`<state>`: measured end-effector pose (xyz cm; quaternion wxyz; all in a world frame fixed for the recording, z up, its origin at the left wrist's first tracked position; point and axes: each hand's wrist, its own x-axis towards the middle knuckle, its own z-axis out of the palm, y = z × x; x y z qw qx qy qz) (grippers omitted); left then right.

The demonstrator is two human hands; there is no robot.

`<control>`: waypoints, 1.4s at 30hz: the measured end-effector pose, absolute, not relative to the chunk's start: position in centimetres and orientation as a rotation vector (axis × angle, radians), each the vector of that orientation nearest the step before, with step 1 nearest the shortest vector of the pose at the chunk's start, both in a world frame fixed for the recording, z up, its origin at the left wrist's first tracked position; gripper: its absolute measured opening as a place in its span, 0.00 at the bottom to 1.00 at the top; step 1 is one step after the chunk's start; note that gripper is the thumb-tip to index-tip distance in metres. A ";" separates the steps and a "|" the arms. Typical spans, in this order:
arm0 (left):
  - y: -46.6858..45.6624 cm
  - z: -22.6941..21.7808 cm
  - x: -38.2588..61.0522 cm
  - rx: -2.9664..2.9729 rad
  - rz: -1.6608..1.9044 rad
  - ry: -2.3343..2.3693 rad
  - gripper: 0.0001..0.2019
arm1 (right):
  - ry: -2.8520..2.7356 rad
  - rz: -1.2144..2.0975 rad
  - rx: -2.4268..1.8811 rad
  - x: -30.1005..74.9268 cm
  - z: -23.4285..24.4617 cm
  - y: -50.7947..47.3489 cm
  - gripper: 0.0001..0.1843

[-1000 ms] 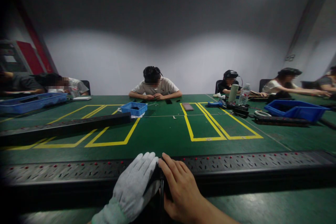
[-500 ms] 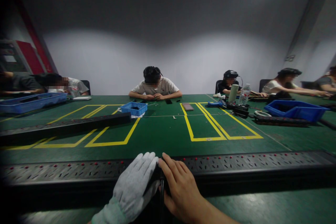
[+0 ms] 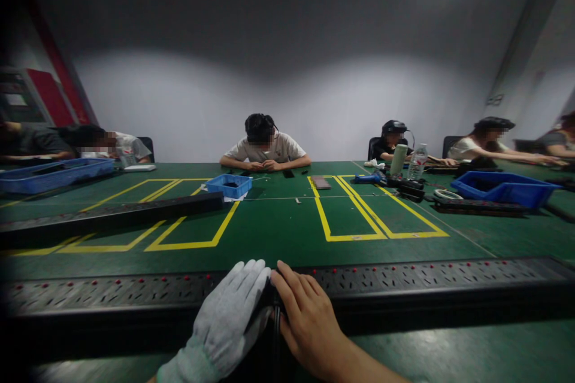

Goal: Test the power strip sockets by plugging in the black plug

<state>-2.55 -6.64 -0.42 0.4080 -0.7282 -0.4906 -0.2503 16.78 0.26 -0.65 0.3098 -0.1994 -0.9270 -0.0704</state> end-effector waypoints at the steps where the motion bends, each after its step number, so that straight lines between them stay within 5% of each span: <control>1: -6.6 -0.4 -2.5 -1.838 -0.633 -1.231 0.22 | -2.446 -0.195 -0.529 16.8 -0.6 0.2 0.36; 42: -7.2 1.3 -3.0 -1.841 -0.598 -1.097 0.17 | -2.257 -0.375 -0.489 15.6 -0.2 -0.2 0.28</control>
